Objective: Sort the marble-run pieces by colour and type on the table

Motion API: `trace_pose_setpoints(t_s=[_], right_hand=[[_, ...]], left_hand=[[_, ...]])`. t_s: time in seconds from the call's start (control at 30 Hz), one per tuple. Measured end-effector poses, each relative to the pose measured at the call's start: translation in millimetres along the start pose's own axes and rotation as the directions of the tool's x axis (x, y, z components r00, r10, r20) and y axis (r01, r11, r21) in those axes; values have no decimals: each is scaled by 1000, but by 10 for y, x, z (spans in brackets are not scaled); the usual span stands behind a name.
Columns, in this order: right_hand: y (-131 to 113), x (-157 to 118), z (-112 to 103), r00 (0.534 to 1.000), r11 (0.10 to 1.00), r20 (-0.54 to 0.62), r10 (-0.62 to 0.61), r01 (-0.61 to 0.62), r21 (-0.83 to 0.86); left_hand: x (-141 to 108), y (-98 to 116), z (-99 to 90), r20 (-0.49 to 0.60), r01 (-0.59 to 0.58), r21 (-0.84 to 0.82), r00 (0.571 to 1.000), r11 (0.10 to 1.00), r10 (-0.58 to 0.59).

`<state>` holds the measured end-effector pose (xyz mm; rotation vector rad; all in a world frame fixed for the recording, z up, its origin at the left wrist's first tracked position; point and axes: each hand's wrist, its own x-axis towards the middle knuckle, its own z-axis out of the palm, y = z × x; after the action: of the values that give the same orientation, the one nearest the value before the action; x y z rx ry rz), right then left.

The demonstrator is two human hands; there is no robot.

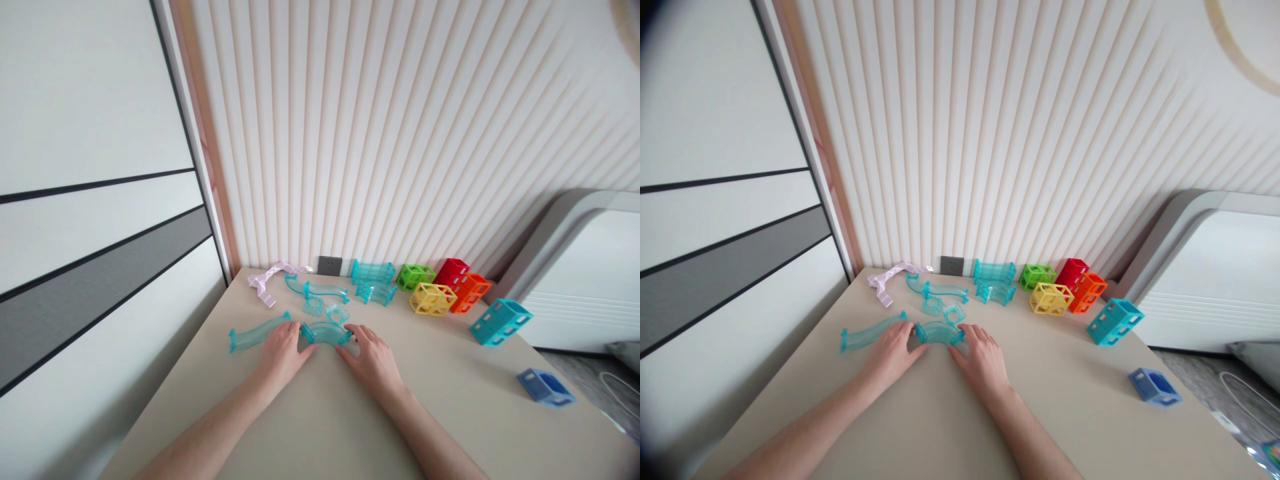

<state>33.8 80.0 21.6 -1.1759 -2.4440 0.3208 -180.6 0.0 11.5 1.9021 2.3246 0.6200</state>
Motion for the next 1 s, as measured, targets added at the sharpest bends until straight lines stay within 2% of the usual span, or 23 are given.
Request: trace_pose_setpoints(t_s=[0.63, 0.73, 0.83, 0.93, 1.0], right_hand=[[-30, -26, 58, 1000, 996, 2, 16, -16, -92], [-22, -22, 50, 1000, 995, 9, 20, -19, -96], [-28, -20, 23, 999, 995, 13, 29, -28, -95], [-45, -19, -2, 999, 995, 34, 42, -39, -87], [-57, -15, -11, 998, 996, 47, 51, -47, -80]], left_hand=[[-11, -13, 45, -34, -34, 58, 999, 998, 36], [-12, -33, -58, -102, -101, 85, 989, 991, 109], [18, -118, -273, -226, -153, 102, 959, 983, 173], [78, -272, -468, -339, -67, 164, 933, 984, 120], [116, -377, -518, -318, 7, 241, 945, 970, 72]])
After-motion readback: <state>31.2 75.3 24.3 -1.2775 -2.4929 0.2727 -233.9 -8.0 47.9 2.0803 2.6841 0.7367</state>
